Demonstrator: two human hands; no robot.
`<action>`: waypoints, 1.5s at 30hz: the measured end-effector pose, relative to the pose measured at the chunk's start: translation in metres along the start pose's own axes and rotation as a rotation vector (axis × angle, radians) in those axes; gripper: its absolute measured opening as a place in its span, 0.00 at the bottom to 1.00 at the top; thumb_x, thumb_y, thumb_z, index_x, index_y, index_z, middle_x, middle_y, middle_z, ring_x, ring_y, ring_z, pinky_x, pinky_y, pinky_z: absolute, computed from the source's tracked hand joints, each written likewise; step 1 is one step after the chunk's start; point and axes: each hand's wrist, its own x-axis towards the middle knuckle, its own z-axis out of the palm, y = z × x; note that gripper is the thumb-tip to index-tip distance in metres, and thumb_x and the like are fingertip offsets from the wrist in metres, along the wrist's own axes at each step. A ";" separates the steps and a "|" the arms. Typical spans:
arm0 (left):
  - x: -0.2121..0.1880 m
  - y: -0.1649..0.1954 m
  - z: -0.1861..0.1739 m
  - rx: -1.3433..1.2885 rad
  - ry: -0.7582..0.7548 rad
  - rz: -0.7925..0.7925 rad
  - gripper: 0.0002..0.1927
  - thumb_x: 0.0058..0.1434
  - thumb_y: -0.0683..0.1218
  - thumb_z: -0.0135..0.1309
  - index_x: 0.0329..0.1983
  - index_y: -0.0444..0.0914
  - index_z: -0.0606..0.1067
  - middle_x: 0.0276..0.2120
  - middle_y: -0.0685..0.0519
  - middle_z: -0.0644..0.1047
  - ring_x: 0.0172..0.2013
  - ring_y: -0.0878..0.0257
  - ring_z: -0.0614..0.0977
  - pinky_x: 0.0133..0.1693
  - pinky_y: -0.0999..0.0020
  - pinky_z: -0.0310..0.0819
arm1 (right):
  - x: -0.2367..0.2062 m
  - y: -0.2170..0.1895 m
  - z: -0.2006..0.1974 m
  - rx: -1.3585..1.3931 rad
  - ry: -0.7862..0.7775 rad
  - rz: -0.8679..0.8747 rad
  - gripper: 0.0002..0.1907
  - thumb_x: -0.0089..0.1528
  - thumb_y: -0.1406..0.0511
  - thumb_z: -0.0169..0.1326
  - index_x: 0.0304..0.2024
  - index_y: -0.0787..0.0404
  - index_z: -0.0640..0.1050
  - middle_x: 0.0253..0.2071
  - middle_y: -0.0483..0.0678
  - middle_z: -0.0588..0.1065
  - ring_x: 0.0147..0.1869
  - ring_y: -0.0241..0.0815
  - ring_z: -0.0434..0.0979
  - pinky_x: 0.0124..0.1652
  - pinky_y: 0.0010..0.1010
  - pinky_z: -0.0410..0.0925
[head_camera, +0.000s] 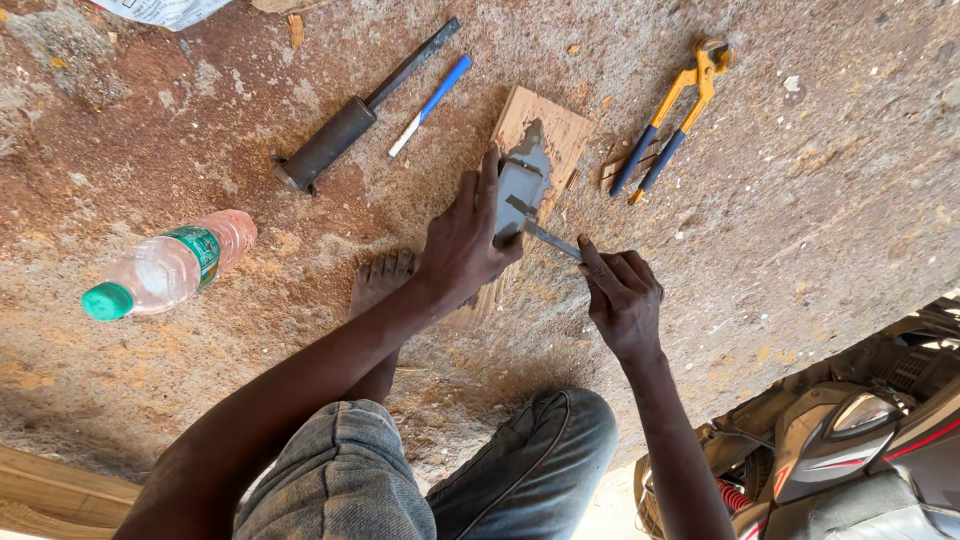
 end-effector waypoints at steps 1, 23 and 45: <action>0.000 -0.001 0.001 -0.007 -0.007 -0.007 0.62 0.53 0.51 0.72 0.76 0.27 0.42 0.50 0.34 0.69 0.36 0.51 0.82 0.30 0.68 0.85 | 0.000 0.000 0.000 -0.001 0.009 -0.001 0.21 0.65 0.72 0.60 0.61 0.58 0.79 0.34 0.46 0.78 0.35 0.42 0.74 0.35 0.37 0.69; 0.053 0.046 0.032 0.296 -0.340 0.321 0.58 0.56 0.88 0.29 0.82 0.53 0.43 0.80 0.43 0.43 0.79 0.45 0.45 0.75 0.33 0.33 | 0.011 0.033 0.013 -0.297 -0.374 -0.149 0.22 0.50 0.72 0.60 0.48 0.57 0.78 0.43 0.47 0.75 0.45 0.50 0.73 0.44 0.47 0.69; 0.056 0.029 0.034 0.148 -0.245 0.289 0.64 0.51 0.90 0.29 0.84 0.51 0.44 0.81 0.44 0.40 0.80 0.44 0.39 0.76 0.33 0.30 | 0.002 0.043 0.030 -0.265 -0.291 -0.168 0.08 0.54 0.75 0.55 0.34 0.63 0.72 0.37 0.52 0.73 0.41 0.50 0.72 0.39 0.43 0.71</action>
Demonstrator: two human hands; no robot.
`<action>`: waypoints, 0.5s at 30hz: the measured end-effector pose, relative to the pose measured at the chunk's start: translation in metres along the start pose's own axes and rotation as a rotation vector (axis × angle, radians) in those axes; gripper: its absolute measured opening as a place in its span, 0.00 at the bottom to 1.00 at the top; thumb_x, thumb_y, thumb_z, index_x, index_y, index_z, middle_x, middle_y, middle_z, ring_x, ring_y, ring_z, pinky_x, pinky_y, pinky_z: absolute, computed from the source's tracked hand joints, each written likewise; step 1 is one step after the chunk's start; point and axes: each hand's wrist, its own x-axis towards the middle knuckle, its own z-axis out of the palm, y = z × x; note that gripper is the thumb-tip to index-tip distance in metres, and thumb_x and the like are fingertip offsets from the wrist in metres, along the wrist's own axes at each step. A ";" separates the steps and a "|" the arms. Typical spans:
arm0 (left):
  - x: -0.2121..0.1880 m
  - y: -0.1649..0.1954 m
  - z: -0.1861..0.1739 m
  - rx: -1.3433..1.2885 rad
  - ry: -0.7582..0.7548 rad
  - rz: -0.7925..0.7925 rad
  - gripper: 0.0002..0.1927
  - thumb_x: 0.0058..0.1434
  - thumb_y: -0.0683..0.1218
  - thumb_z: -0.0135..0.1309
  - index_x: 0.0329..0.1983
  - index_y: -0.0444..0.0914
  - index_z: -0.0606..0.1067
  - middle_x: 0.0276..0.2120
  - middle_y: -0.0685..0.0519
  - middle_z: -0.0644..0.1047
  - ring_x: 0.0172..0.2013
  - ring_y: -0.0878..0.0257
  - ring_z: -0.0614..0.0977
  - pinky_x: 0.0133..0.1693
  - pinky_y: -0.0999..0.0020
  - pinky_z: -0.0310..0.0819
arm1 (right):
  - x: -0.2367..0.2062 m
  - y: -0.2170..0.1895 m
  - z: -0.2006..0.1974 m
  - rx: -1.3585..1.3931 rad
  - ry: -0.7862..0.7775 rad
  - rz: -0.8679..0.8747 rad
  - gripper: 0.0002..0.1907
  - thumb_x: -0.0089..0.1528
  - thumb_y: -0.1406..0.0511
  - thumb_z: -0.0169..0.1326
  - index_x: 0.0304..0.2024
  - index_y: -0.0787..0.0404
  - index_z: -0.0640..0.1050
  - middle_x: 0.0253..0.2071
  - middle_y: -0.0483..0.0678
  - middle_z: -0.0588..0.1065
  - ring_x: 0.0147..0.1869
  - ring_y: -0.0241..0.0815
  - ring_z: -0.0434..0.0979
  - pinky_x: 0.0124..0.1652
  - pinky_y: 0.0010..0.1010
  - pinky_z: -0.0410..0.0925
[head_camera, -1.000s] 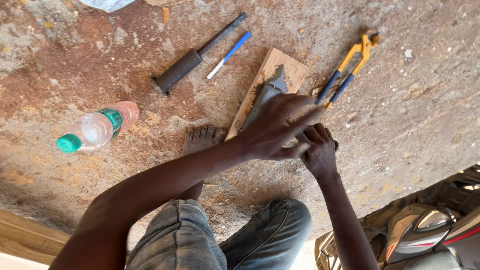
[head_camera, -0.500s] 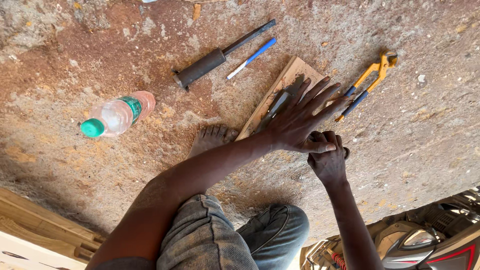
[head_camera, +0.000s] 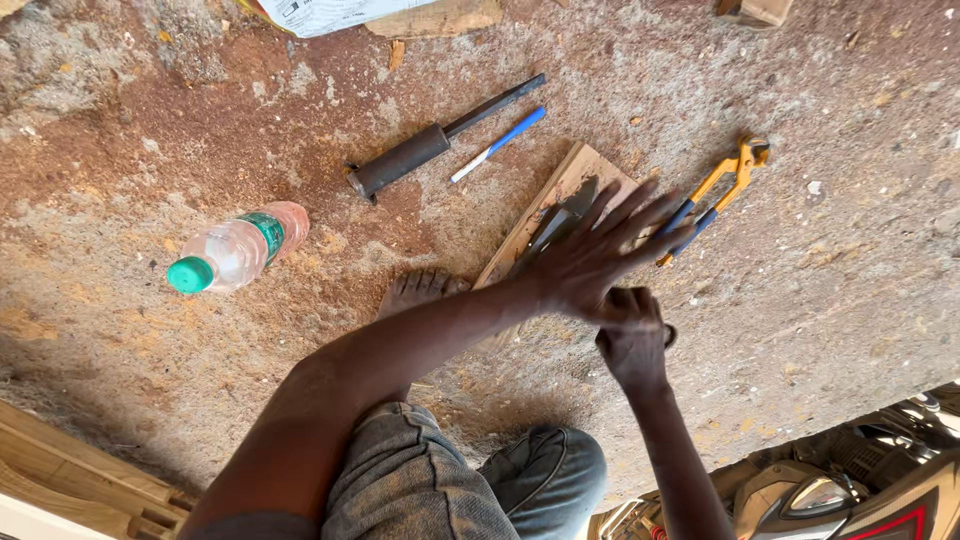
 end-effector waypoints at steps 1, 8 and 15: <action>0.007 -0.002 0.000 0.077 -0.046 -0.014 0.65 0.52 0.91 0.30 0.84 0.51 0.44 0.82 0.44 0.40 0.80 0.44 0.39 0.75 0.34 0.29 | 0.004 0.003 -0.004 -0.024 -0.024 0.009 0.06 0.55 0.74 0.55 0.34 0.63 0.73 0.36 0.51 0.73 0.40 0.50 0.72 0.39 0.43 0.70; -0.038 0.008 0.010 -0.109 -0.002 0.001 0.61 0.53 0.89 0.34 0.83 0.54 0.44 0.81 0.45 0.39 0.80 0.43 0.38 0.74 0.29 0.27 | -0.007 -0.016 0.002 0.112 0.073 -0.137 0.05 0.58 0.70 0.54 0.38 0.62 0.76 0.39 0.54 0.76 0.43 0.48 0.73 0.39 0.41 0.70; 0.007 -0.002 0.004 -0.236 0.147 0.036 0.61 0.53 0.90 0.32 0.83 0.55 0.42 0.82 0.47 0.37 0.81 0.42 0.38 0.76 0.29 0.27 | 0.002 0.009 0.008 -0.053 -0.075 0.117 0.07 0.51 0.72 0.51 0.33 0.63 0.76 0.34 0.55 0.74 0.41 0.50 0.71 0.37 0.42 0.71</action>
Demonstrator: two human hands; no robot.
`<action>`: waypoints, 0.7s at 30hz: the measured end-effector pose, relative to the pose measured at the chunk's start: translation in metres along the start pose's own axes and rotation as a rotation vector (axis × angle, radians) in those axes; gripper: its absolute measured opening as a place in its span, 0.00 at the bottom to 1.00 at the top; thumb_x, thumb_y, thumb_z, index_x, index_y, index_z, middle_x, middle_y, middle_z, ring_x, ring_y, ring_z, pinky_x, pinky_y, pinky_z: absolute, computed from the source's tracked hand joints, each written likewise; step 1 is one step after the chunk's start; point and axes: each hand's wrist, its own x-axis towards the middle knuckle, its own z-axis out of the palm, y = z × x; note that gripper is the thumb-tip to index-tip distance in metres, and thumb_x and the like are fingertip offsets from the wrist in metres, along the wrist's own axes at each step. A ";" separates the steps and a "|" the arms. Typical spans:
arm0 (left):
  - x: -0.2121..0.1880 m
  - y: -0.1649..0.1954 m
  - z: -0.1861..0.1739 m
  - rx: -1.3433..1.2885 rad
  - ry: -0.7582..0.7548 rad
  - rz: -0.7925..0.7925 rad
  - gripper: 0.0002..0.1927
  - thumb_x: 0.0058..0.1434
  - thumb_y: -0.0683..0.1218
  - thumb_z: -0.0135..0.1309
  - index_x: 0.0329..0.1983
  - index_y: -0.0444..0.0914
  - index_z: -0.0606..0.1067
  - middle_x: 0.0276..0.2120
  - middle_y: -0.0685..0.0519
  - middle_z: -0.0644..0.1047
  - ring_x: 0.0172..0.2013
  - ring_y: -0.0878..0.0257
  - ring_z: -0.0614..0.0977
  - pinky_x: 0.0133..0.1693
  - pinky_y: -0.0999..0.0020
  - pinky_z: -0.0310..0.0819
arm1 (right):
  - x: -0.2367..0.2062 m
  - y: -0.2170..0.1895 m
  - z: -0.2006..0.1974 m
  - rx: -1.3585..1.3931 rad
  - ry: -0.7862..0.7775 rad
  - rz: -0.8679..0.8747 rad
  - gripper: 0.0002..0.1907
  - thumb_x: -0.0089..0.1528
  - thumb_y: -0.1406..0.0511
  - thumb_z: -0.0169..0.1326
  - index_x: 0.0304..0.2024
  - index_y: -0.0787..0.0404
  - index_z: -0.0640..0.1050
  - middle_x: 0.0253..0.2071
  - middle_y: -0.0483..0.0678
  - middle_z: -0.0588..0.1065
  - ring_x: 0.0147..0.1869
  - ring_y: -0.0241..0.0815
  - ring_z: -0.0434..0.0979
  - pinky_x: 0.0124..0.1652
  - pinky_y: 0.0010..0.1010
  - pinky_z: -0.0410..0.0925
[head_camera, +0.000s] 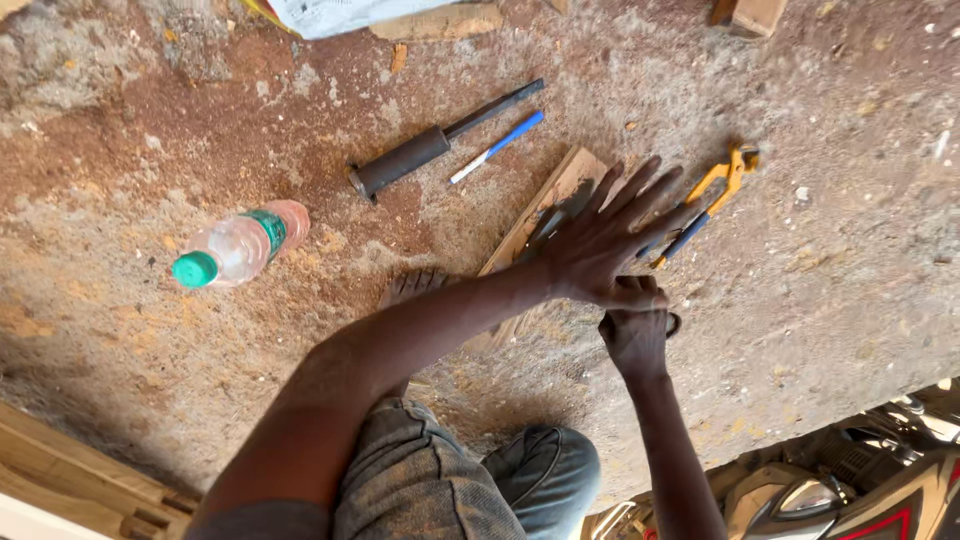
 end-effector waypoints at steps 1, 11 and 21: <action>0.004 0.000 -0.001 -0.045 0.101 -0.006 0.61 0.55 0.90 0.30 0.83 0.55 0.41 0.82 0.47 0.36 0.82 0.42 0.37 0.77 0.29 0.27 | 0.002 0.002 -0.003 -0.018 0.087 -0.061 0.10 0.50 0.72 0.50 0.34 0.64 0.76 0.36 0.55 0.75 0.42 0.51 0.72 0.39 0.44 0.71; -0.031 0.008 -0.004 -0.051 0.019 0.090 0.61 0.52 0.89 0.28 0.82 0.55 0.39 0.81 0.45 0.37 0.80 0.43 0.38 0.76 0.30 0.26 | -0.017 -0.028 -0.001 0.143 0.103 -0.043 0.11 0.49 0.76 0.50 0.34 0.64 0.76 0.37 0.55 0.75 0.41 0.49 0.73 0.41 0.42 0.73; -0.057 0.012 0.007 0.027 -0.065 0.049 0.59 0.53 0.87 0.37 0.81 0.57 0.42 0.81 0.47 0.39 0.80 0.43 0.38 0.75 0.29 0.26 | -0.031 -0.034 0.014 0.202 0.212 -0.217 0.12 0.59 0.75 0.52 0.46 0.66 0.76 0.45 0.57 0.75 0.48 0.49 0.76 0.45 0.39 0.73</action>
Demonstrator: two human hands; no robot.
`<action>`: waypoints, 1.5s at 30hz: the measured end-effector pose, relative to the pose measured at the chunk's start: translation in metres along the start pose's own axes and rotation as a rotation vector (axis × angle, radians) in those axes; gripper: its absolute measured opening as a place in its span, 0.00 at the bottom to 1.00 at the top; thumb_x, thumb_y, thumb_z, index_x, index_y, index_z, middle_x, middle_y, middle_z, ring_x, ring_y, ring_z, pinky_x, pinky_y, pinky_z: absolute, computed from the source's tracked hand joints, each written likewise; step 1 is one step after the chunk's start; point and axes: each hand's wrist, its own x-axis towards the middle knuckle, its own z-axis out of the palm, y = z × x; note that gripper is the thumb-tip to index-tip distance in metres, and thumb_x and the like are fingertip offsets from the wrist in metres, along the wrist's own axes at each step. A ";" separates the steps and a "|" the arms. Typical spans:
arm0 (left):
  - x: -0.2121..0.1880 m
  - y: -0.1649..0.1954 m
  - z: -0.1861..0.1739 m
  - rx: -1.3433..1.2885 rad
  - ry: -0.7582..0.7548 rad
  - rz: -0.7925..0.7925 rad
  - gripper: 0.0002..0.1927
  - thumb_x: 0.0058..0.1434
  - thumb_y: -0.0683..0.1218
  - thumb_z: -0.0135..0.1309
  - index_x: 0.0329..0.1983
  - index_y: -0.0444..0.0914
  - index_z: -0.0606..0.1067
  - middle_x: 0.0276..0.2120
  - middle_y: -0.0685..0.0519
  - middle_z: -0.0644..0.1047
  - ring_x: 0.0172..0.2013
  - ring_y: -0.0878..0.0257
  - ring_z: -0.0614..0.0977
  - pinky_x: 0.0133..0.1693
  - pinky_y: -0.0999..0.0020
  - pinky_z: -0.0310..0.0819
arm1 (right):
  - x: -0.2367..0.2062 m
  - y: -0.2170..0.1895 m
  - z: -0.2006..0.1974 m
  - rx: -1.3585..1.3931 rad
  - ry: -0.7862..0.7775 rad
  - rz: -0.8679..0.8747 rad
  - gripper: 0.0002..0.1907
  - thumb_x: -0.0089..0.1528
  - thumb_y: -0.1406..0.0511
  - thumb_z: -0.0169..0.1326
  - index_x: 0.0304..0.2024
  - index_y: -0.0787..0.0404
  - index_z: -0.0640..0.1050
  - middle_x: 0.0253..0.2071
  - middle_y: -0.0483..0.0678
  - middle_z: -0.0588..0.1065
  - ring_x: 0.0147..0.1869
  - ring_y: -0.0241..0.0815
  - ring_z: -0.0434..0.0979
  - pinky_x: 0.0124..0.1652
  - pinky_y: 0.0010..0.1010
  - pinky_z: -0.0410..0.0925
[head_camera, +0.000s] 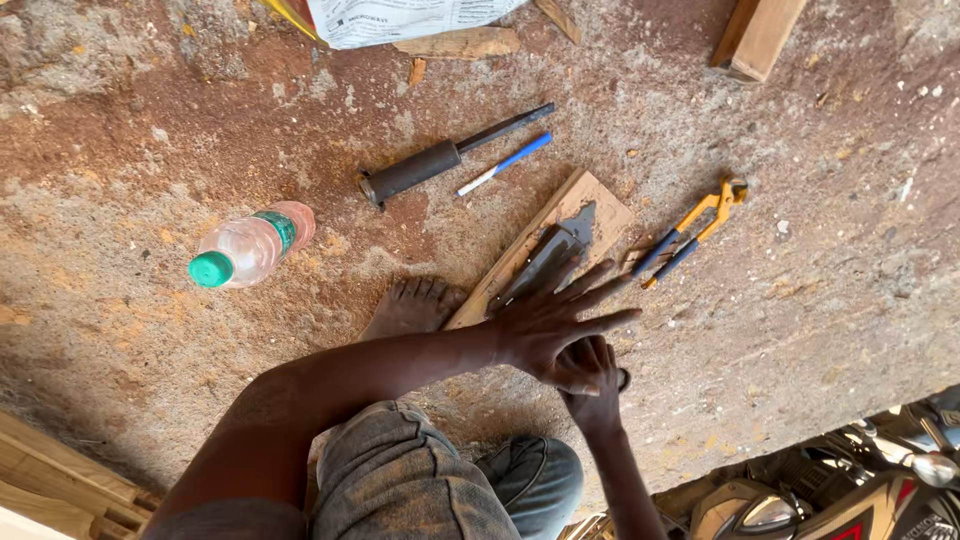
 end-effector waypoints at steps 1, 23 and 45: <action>0.001 -0.001 -0.002 0.067 -0.060 0.028 0.59 0.52 0.88 0.39 0.81 0.58 0.43 0.81 0.47 0.40 0.79 0.44 0.39 0.74 0.30 0.26 | 0.000 -0.004 0.000 -0.031 -0.019 0.034 0.12 0.55 0.76 0.50 0.42 0.65 0.75 0.41 0.55 0.74 0.46 0.49 0.75 0.44 0.41 0.72; 0.047 -0.014 -0.009 0.120 -0.046 -0.006 0.62 0.52 0.89 0.34 0.83 0.55 0.43 0.81 0.46 0.40 0.79 0.43 0.39 0.75 0.30 0.27 | 0.021 0.018 -0.015 -0.234 -0.226 0.296 0.10 0.53 0.76 0.49 0.37 0.65 0.75 0.35 0.53 0.74 0.41 0.49 0.74 0.39 0.39 0.71; 0.039 -0.019 -0.009 0.034 0.008 0.036 0.62 0.50 0.90 0.28 0.82 0.55 0.43 0.81 0.44 0.38 0.79 0.42 0.38 0.74 0.29 0.29 | 0.018 -0.007 -0.013 -0.053 -0.064 0.210 0.10 0.50 0.74 0.49 0.34 0.67 0.75 0.38 0.58 0.74 0.44 0.55 0.73 0.40 0.48 0.71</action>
